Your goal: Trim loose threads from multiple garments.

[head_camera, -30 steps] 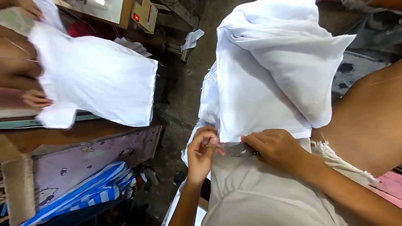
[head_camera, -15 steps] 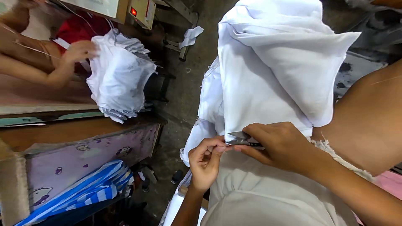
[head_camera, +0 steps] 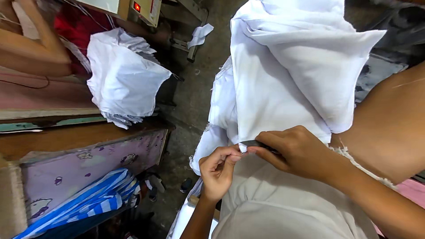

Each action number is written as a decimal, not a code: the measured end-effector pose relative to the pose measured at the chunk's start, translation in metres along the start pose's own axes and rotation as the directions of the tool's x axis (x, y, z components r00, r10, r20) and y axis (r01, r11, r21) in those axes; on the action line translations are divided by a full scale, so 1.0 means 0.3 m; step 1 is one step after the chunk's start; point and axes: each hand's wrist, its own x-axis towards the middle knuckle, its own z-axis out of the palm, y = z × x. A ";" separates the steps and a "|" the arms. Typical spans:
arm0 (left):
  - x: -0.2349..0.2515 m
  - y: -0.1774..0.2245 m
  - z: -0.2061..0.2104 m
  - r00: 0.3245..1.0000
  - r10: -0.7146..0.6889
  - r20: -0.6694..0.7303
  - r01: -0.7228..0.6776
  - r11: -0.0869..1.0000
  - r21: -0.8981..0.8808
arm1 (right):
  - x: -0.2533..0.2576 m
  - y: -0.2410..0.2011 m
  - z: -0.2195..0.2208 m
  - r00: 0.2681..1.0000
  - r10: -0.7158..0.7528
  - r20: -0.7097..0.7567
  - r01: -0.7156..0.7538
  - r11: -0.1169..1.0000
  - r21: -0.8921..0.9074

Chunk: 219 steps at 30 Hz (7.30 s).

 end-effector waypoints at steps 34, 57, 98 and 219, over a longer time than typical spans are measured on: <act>0.049 0.057 -0.079 0.776 -0.621 0.112 0.455 0.428 -0.781 | -0.080 0.079 -0.010 0.998 -0.062 0.012 0.062 0.998 -0.008; 0.146 -0.041 0.026 0.973 -0.165 0.163 0.143 0.980 0.142 | 0.137 0.124 -0.141 0.957 0.113 0.268 -0.165 0.970 0.180; 0.147 0.113 0.064 0.949 0.052 0.311 -0.031 0.997 -0.071 | 0.047 -0.090 -0.363 0.977 -0.038 0.210 0.100 0.951 -0.294; 0.196 0.148 0.211 0.898 -0.434 0.078 0.424 0.803 -0.419 | -0.105 -0.050 -0.284 0.992 -0.051 -0.114 0.020 0.965 -0.261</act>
